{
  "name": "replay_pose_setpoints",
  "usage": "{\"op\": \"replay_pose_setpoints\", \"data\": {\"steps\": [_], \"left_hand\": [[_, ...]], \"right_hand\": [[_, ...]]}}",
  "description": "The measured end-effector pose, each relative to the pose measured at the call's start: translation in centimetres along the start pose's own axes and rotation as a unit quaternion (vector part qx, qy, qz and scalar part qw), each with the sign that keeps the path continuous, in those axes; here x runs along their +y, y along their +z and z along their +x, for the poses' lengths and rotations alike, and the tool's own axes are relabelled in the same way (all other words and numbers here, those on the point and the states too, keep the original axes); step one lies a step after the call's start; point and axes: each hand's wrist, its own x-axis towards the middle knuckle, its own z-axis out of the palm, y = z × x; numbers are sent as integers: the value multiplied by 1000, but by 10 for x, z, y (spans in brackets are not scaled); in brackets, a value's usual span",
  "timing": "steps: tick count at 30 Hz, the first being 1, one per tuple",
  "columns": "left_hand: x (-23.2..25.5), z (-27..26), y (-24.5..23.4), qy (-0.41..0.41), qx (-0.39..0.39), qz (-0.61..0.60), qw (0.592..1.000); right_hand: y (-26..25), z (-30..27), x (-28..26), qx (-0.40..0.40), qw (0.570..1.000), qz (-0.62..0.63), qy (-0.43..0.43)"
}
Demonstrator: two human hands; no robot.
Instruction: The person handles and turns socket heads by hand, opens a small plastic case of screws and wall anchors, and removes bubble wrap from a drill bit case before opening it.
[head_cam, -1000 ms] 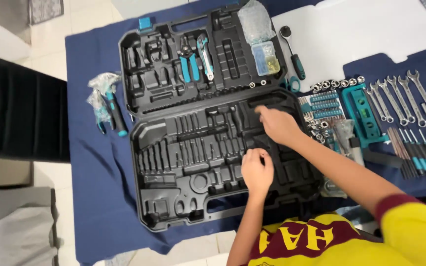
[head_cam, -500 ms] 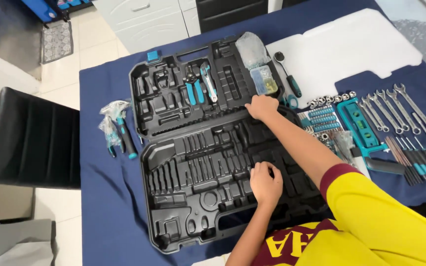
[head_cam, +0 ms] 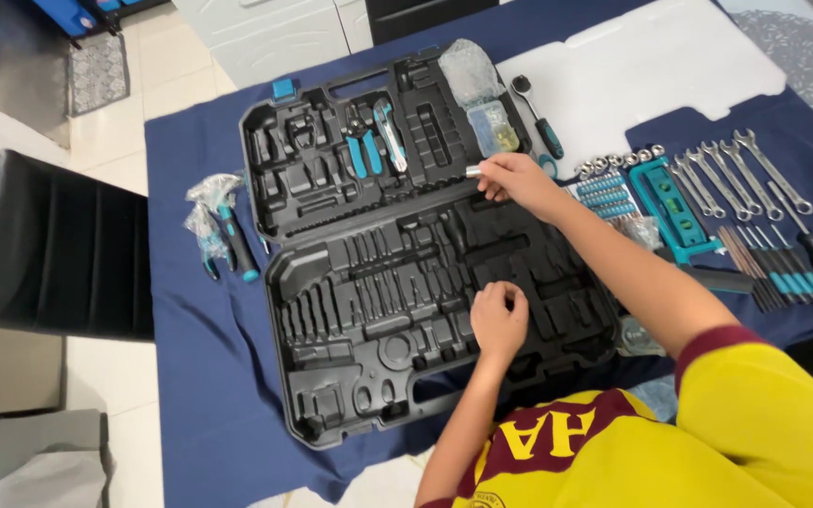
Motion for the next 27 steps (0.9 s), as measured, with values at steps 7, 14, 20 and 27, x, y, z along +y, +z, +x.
{"op": "replay_pose_setpoints", "data": {"steps": [7, 14, 20, 27], "left_hand": [[-24, -12, 4, -79, 72, -253, 962], [-32, -14, -25, -18, 75, -324, 943], [-37, -8, -44, -27, 83, -244, 966], [-44, 3, -57, -45, 87, -179, 979]], "right_hand": [[5, -98, -15, -45, 977, 206, -32], [64, -138, 58, -73, 930, 354, 72], [95, -139, 60, -106, 917, 362, 133], [96, -130, 70, -99, 938, 290, 161]]}}
